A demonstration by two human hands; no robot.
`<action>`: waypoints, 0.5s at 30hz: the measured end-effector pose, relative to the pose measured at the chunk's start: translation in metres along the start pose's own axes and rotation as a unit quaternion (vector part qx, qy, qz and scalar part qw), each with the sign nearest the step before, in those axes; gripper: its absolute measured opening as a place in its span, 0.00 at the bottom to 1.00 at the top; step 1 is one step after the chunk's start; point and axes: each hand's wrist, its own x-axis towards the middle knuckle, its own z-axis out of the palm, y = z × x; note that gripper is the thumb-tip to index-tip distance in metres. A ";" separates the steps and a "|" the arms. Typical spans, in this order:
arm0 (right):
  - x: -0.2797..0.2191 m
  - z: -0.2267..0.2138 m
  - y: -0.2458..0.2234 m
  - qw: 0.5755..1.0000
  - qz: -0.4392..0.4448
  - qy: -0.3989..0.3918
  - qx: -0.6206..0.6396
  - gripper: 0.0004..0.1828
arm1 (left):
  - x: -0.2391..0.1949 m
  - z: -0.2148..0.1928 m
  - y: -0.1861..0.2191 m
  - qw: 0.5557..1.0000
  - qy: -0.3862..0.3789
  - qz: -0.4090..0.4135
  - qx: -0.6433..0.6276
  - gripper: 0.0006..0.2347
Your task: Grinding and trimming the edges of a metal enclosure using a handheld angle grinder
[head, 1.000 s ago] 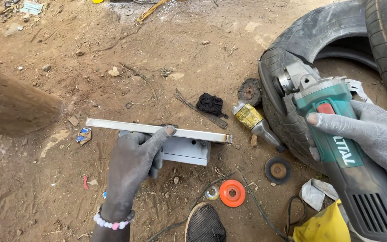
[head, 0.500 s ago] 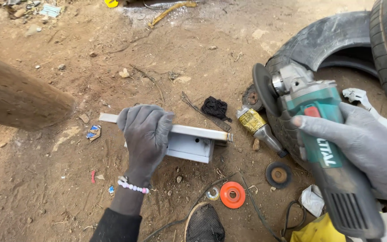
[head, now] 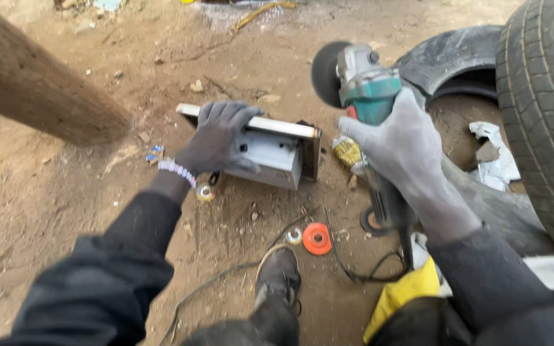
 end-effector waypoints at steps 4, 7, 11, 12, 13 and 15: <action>-0.006 -0.006 0.005 0.999 -0.001 0.013 -0.039 0.41 | 0.016 -0.004 0.000 0.992 -0.116 -0.051 0.010 0.55; -0.015 -0.022 -0.005 0.999 0.014 0.026 -0.030 0.39 | 0.020 0.004 -0.004 0.993 -0.077 -0.032 0.084 0.54; -0.029 -0.033 0.007 1.000 0.022 0.001 -0.006 0.31 | 0.009 0.007 0.005 0.994 -0.056 -0.051 0.074 0.52; -0.032 -0.035 0.012 1.000 -0.006 0.002 0.024 0.28 | 0.007 0.007 0.005 0.994 -0.045 -0.054 0.088 0.52; -0.038 -0.037 0.017 1.000 0.000 0.003 0.024 0.28 | 0.005 0.006 0.006 0.994 -0.047 -0.049 0.085 0.52; -0.051 -0.042 0.028 0.989 0.119 0.000 0.087 0.29 | 0.001 0.005 0.009 0.997 -0.021 -0.059 0.047 0.51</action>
